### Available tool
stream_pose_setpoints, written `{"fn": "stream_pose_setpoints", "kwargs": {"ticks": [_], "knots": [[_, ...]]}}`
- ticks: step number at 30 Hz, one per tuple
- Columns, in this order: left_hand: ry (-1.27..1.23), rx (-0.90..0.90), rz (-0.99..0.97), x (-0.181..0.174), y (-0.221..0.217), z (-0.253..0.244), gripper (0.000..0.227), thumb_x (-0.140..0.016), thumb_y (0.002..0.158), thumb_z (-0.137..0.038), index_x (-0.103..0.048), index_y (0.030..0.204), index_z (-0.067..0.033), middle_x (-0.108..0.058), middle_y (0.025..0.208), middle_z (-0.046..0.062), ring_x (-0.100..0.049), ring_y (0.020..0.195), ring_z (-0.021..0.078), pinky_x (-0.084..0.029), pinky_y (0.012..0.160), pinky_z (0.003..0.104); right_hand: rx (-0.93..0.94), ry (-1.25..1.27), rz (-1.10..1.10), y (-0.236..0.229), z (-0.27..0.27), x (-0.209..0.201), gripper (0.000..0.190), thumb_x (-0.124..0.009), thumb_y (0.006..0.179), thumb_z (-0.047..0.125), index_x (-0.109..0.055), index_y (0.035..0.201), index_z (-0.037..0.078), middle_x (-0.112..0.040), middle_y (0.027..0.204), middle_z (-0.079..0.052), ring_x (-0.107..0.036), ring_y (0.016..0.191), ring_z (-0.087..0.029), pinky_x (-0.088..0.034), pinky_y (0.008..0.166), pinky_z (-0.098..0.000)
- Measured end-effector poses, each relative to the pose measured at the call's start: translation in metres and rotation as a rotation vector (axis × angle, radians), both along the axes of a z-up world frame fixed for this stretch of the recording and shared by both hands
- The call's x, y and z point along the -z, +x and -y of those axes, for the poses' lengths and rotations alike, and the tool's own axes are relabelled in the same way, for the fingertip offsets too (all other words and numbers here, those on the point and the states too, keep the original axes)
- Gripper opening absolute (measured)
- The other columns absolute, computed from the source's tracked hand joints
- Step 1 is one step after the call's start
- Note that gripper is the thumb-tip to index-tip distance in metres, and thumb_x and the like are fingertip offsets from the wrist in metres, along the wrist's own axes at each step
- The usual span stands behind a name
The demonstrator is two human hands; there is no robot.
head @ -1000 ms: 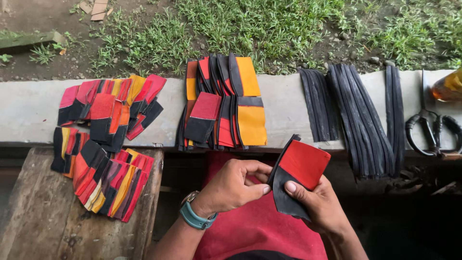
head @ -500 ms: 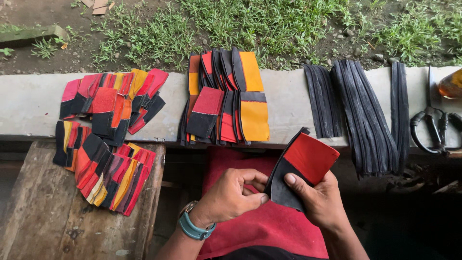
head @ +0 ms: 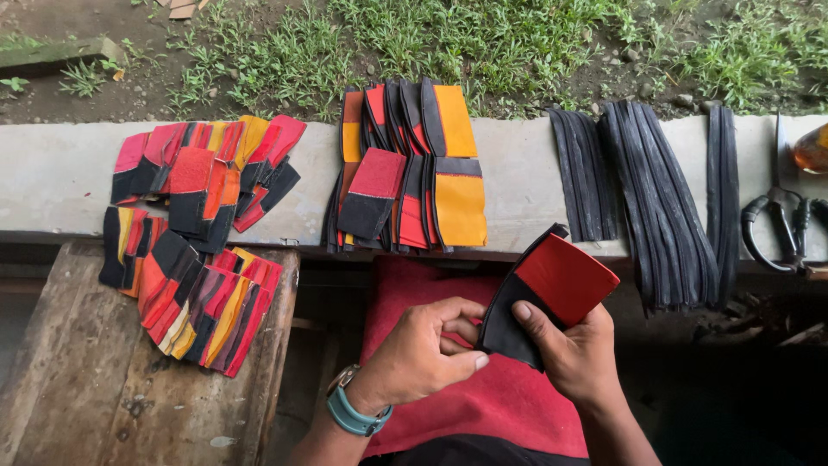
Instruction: The person attaches thin strips to the edges of rectangular leather pieces by hand, moving finished items into stacks and picking up new ones from a workbench.
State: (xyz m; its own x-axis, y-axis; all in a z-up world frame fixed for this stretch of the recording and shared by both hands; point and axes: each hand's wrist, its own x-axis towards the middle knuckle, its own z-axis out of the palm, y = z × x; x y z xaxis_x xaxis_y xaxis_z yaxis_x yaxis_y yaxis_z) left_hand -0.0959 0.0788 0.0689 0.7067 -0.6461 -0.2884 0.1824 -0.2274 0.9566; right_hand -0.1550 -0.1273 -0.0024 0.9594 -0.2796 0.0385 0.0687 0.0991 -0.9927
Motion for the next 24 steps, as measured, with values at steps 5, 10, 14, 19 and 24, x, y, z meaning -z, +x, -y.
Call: {"fn": "stream_pose_setpoints", "kwargs": {"ticks": [5, 10, 14, 19, 24], "knots": [[0.000, -0.130, 0.045, 0.018, -0.006, 0.006, 0.036, -0.074, 0.087, -0.005, -0.067, 0.121, 0.0019, -0.078, 0.093, 0.009, -0.073, 0.087, 0.0105, -0.059, 0.080, 0.026, 0.085, -0.253, 0.006, -0.003, -0.008, 0.001, 0.031, -0.077, 0.090, 0.003, -0.067, 0.119, -0.001, -0.075, 0.107, -0.008, -0.070, 0.096, -0.011, -0.058, 0.085, -0.0277], [-0.065, -0.212, -0.046, 0.042, 0.005, 0.010, 0.023, -0.074, 0.085, -0.005, -0.071, 0.106, 0.0028, -0.078, 0.093, 0.005, -0.071, 0.085, 0.0079, -0.059, 0.078, 0.025, 0.031, -0.414, 0.124, 0.007, -0.011, -0.008, 0.047, -0.076, 0.086, 0.003, -0.061, 0.130, -0.001, -0.074, 0.114, -0.009, -0.071, 0.103, -0.014, -0.056, 0.091, -0.0287], [0.077, -0.196, 0.107, 0.044, 0.011, 0.002, 0.016, -0.077, 0.087, -0.014, -0.076, 0.091, 0.0020, -0.075, 0.077, 0.006, -0.063, 0.072, 0.0060, -0.053, 0.065, 0.026, 0.037, -0.541, 0.190, 0.010, -0.012, -0.010, 0.049, -0.078, 0.084, 0.004, -0.061, 0.130, -0.001, -0.071, 0.123, -0.013, -0.070, 0.112, -0.020, -0.055, 0.093, -0.0314], [0.117, -0.110, 0.281, 0.020, 0.023, 0.005, 0.019, -0.075, 0.087, -0.019, -0.077, 0.090, -0.0004, -0.076, 0.072, 0.010, -0.067, 0.067, 0.0066, -0.054, 0.062, 0.029, -0.039, -0.365, 0.059, 0.015, -0.011, -0.009, 0.039, -0.078, 0.086, 0.008, -0.066, 0.123, 0.002, -0.075, 0.110, -0.008, -0.071, 0.101, -0.016, -0.056, 0.088, -0.0305], [0.116, -0.172, 0.466, 0.002, 0.027, 0.011, 0.021, -0.074, 0.087, -0.021, -0.076, 0.089, 0.0003, -0.073, 0.072, 0.014, -0.071, 0.063, 0.0167, -0.053, 0.059, 0.034, -0.019, -0.296, -0.025, 0.010, -0.014, -0.001, 0.045, -0.078, 0.083, 0.009, -0.062, 0.125, 0.004, -0.072, 0.110, -0.005, -0.069, 0.101, -0.014, -0.057, 0.086, -0.0299]]}}
